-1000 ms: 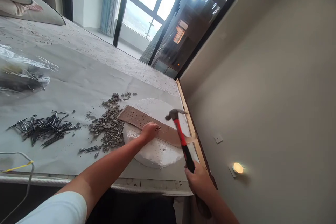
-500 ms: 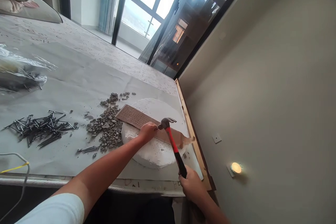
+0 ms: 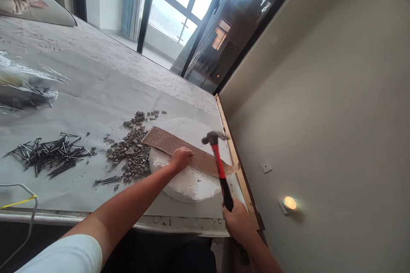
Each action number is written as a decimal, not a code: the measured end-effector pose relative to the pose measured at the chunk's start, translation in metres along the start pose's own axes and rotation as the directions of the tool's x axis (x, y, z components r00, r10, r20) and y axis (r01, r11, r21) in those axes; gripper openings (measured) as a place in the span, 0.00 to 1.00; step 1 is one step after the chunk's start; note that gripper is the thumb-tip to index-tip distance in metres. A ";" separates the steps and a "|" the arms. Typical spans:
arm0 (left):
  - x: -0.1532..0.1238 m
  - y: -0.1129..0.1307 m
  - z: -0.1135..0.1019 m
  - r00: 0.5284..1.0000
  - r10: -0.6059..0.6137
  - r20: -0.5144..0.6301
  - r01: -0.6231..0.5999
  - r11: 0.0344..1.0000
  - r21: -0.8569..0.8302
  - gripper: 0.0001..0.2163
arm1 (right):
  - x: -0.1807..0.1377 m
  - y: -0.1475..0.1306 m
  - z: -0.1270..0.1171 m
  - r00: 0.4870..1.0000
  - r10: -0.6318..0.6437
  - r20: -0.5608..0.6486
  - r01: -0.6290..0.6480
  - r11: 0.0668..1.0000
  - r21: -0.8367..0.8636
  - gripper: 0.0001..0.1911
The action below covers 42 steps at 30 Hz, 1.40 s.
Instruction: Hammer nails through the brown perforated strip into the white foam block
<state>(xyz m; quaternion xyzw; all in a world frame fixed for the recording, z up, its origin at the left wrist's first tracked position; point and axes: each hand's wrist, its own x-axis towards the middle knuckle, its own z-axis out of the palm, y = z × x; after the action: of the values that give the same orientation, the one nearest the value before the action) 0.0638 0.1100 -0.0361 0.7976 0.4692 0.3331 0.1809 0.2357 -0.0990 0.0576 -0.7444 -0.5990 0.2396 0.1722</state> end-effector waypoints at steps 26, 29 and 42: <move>0.016 0.005 -0.029 0.962 -0.270 0.028 0.252 0.850 -0.462 0.08 | -0.008 0.006 0.023 0.999 0.038 0.033 -0.045 0.958 0.281 0.03; 0.013 0.003 -0.062 0.982 -0.179 -0.058 0.136 0.886 -0.444 0.10 | -0.021 -0.009 0.032 0.984 0.080 0.157 -0.161 0.774 0.612 0.09; -0.142 -0.115 -0.162 0.896 -0.393 0.205 0.269 0.849 0.454 0.03 | -0.039 -0.041 0.075 0.904 -0.170 0.392 -0.336 0.282 0.899 0.18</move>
<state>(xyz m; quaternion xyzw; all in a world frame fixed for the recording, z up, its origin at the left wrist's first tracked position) -0.1696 0.0391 -0.0415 0.7635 0.6289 0.0684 0.1295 0.1541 -0.1298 0.0232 -0.4534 -0.3157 0.7096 0.4374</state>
